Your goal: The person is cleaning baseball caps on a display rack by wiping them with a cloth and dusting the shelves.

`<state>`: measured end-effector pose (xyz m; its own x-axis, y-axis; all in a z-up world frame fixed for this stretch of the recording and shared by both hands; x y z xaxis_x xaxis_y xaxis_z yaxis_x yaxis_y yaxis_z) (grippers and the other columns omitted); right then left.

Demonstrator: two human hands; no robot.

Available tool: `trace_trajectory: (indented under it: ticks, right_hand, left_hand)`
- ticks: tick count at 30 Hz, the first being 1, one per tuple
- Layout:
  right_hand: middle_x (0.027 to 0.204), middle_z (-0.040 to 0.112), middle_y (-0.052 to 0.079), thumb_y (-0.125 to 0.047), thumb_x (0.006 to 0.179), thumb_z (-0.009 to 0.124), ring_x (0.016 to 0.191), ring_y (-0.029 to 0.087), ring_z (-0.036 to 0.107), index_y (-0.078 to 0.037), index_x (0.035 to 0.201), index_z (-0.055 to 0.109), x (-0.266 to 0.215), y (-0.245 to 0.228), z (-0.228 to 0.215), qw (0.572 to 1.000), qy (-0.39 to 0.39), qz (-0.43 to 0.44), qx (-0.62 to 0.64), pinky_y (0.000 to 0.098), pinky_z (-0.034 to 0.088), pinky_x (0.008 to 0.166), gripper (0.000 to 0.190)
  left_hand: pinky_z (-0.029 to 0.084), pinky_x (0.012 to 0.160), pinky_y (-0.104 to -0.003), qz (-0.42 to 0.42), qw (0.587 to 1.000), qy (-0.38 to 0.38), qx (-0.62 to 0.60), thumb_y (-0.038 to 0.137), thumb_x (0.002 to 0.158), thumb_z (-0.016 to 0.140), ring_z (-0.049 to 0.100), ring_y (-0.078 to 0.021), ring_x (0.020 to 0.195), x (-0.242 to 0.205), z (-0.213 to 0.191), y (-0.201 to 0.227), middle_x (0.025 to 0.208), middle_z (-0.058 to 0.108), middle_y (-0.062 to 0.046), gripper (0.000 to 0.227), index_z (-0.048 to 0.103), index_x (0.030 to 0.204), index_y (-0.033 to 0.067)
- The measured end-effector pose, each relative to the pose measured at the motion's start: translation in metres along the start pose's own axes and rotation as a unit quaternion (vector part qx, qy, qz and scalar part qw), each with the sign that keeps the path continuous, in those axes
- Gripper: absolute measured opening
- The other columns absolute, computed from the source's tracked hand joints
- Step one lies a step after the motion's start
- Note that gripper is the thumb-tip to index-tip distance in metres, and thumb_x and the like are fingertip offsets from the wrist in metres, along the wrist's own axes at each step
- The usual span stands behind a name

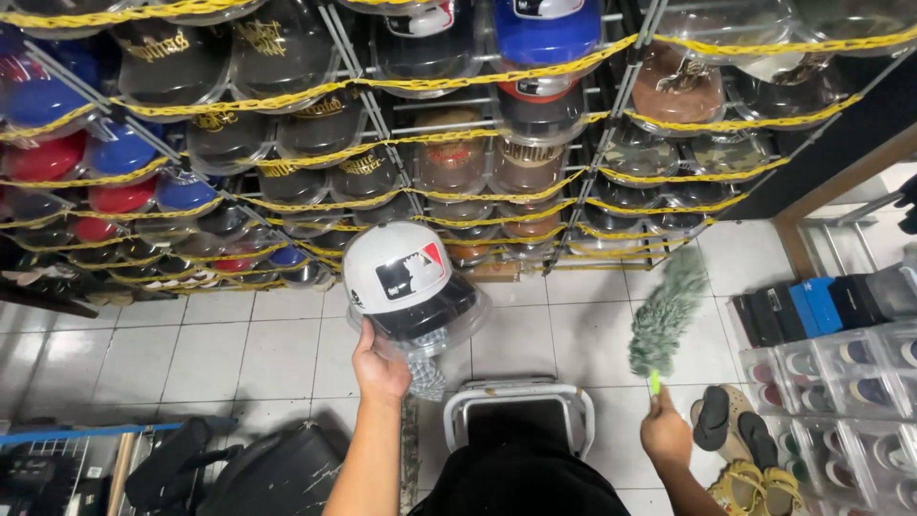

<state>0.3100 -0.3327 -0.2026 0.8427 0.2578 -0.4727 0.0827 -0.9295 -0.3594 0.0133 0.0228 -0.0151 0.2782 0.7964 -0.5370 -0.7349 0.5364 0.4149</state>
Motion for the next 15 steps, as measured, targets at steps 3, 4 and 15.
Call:
trace_trajectory:
  ticks: [3, 4, 15]
  right_hand:
    - [0.087, 0.071, 0.009, -0.017, 0.090, 0.038, 0.083, 0.012, 0.067, -0.006, 0.080, 0.062, 0.041, 0.044, 0.052, 0.925, -0.310, -0.140, -0.171, 0.0356, 0.052, 0.073, 0.028]
    - [0.087, 0.071, 0.009, -0.017, 0.090, 0.038, 0.083, 0.012, 0.067, -0.006, 0.080, 0.062, 0.036, 0.029, 0.040, 0.926, -0.305, -0.141, -0.170, 0.0356, 0.052, 0.073, 0.028]
    - [0.075, 0.057, 0.012, -0.031, 0.096, 0.071, 0.062, 0.018, 0.059, -0.006, 0.100, 0.064, 0.003, 0.063, 0.067, 0.832, -0.176, 0.347, 0.396, 0.0305, 0.046, 0.048, 0.027]
  left_hand:
    - [0.039, 0.117, -0.050, -0.019, 1.000, -0.011, -0.005, 0.038, 0.098, 0.051, 0.055, -0.0304, 0.132, 0.013, -0.011, -0.007, 0.143, 0.060, -0.011, 0.051, 0.057, 0.142, 0.0122]
    - [0.039, 0.117, -0.050, -0.019, 1.000, -0.016, -0.007, 0.038, 0.098, 0.051, 0.055, -0.0304, 0.132, 0.012, -0.006, -0.008, 0.143, 0.060, -0.011, 0.051, 0.057, 0.142, 0.0122]
    - [0.036, 0.119, -0.049, -0.027, 1.000, -0.012, 0.006, 0.036, 0.097, 0.049, 0.052, -0.0284, 0.136, 0.011, 0.014, -0.011, 0.146, 0.058, -0.007, 0.052, 0.054, 0.145, 0.0148]
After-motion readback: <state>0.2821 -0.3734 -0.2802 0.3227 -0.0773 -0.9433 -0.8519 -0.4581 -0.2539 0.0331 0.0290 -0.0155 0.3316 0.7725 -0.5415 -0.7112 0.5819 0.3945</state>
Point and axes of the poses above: each hand's wrist, its own x-axis towards the middle knuckle, its own z-axis out of the palm, y = z × x, the point moved 1 cm from there along x, towards the middle knuckle
